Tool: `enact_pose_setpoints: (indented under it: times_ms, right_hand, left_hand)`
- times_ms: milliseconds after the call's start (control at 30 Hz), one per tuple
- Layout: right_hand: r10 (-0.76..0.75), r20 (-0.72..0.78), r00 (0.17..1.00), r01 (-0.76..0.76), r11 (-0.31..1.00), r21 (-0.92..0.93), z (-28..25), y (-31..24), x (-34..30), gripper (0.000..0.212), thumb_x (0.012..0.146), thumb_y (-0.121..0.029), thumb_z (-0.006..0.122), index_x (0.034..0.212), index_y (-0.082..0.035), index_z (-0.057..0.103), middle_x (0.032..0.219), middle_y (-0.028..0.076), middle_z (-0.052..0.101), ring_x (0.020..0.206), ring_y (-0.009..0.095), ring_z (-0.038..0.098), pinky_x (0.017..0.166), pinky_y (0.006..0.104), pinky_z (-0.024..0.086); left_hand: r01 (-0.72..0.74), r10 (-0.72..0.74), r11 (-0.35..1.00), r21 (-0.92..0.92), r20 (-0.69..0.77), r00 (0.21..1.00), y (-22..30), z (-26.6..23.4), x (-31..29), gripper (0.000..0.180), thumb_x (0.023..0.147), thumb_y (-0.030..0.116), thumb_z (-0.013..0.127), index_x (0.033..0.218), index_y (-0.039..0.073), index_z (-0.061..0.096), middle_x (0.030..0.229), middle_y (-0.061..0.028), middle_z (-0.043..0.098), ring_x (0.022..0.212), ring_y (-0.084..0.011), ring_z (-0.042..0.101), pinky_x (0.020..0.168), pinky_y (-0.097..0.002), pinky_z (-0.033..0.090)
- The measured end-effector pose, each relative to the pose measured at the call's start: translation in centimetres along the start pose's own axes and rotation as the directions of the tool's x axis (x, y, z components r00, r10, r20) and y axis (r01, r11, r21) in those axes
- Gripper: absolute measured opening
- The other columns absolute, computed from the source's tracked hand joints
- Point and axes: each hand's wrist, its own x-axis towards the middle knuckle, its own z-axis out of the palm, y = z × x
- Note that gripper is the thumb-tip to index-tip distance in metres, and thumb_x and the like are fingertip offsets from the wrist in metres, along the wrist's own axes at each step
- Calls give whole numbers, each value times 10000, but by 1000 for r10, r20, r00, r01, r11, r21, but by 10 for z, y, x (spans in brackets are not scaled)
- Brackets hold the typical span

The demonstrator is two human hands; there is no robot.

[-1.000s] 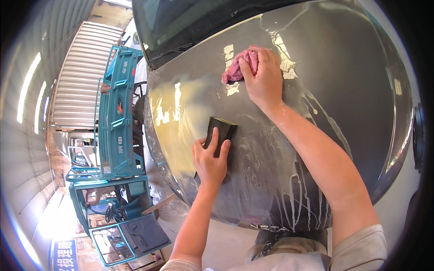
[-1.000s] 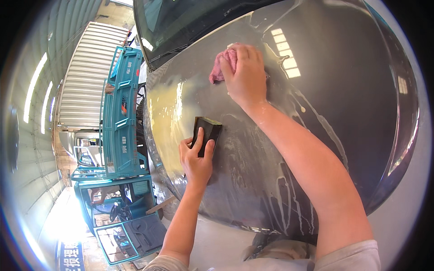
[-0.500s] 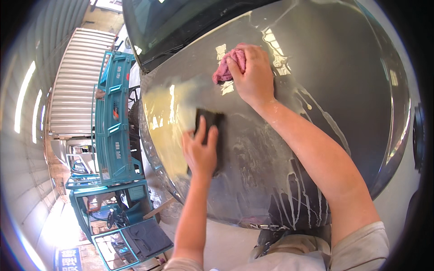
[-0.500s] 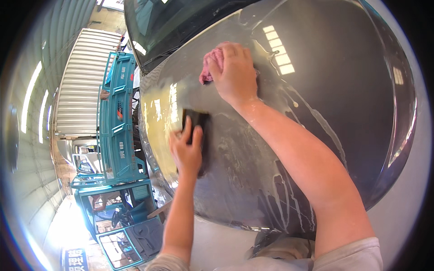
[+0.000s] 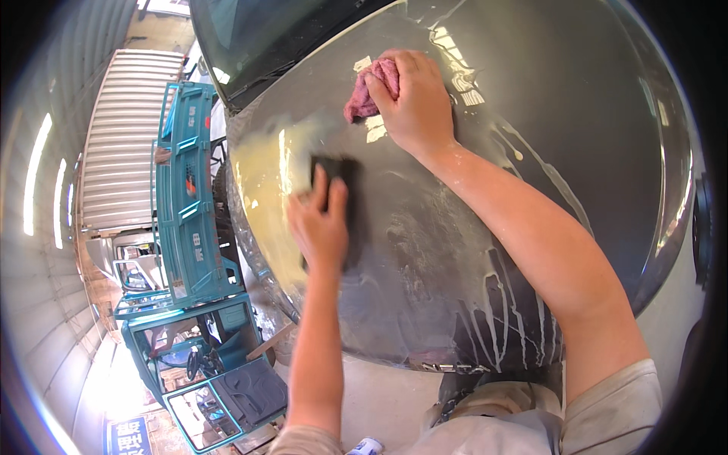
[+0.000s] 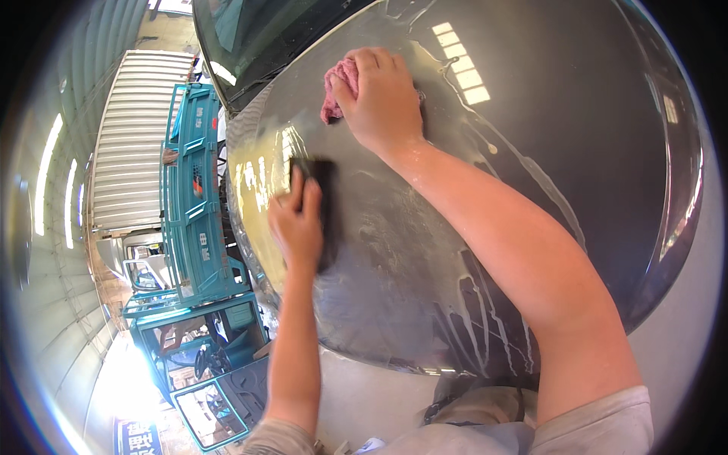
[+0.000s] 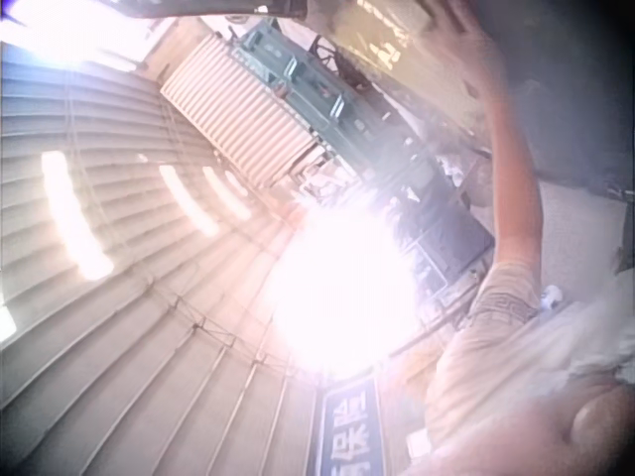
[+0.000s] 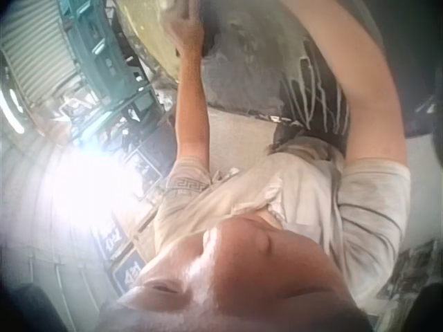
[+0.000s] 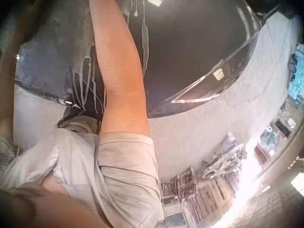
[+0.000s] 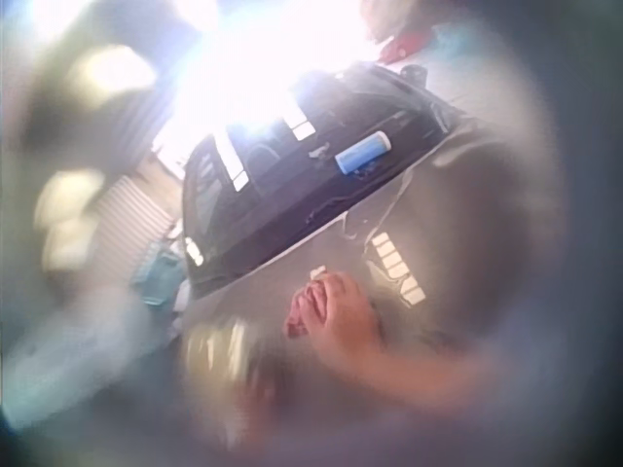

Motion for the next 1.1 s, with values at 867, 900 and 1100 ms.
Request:
enact_pose_setpoints:
  times_ms: [867, 900, 1100]
  right_hand:
    - [-27, 45, 999, 28, 999, -34, 5, -7, -2, 325, 1003, -283, 724, 1226, -48, 719, 1241, 132, 719, 1171, 367, 649, 1023, 476, 552]
    - [-42, 43, 998, 43, 999, -9, 10, -17, 0, 321, 1003, -280, 724, 1224, -47, 719, 1240, 132, 719, 1169, 369, 649, 1023, 476, 552]
    - [-44, 5, 999, 44, 999, -19, 2, -1, -1, 300, 1018, -289, 750, 1192, -47, 716, 1208, 154, 718, 1171, 392, 655, 1011, 476, 542]
  left_hand:
    - [29, -29, 999, 44, -4, 1000, -35, 11, 115, 554, 1055, 578, 677, 1396, 159, 800, 1079, -266, 712, 1038, -444, 686, 963, -512, 528]
    - [22, -16, 996, 89, -73, 997, -52, 10, 141, 571, 1053, 600, 667, 1389, 158, 803, 1056, -276, 715, 1016, -456, 695, 953, -521, 530]
    - [14, -13, 998, -58, 25, 1000, -12, 6, 39, 511, 1043, 487, 734, 1430, 157, 780, 1098, -291, 703, 1061, -459, 678, 954, -553, 524]
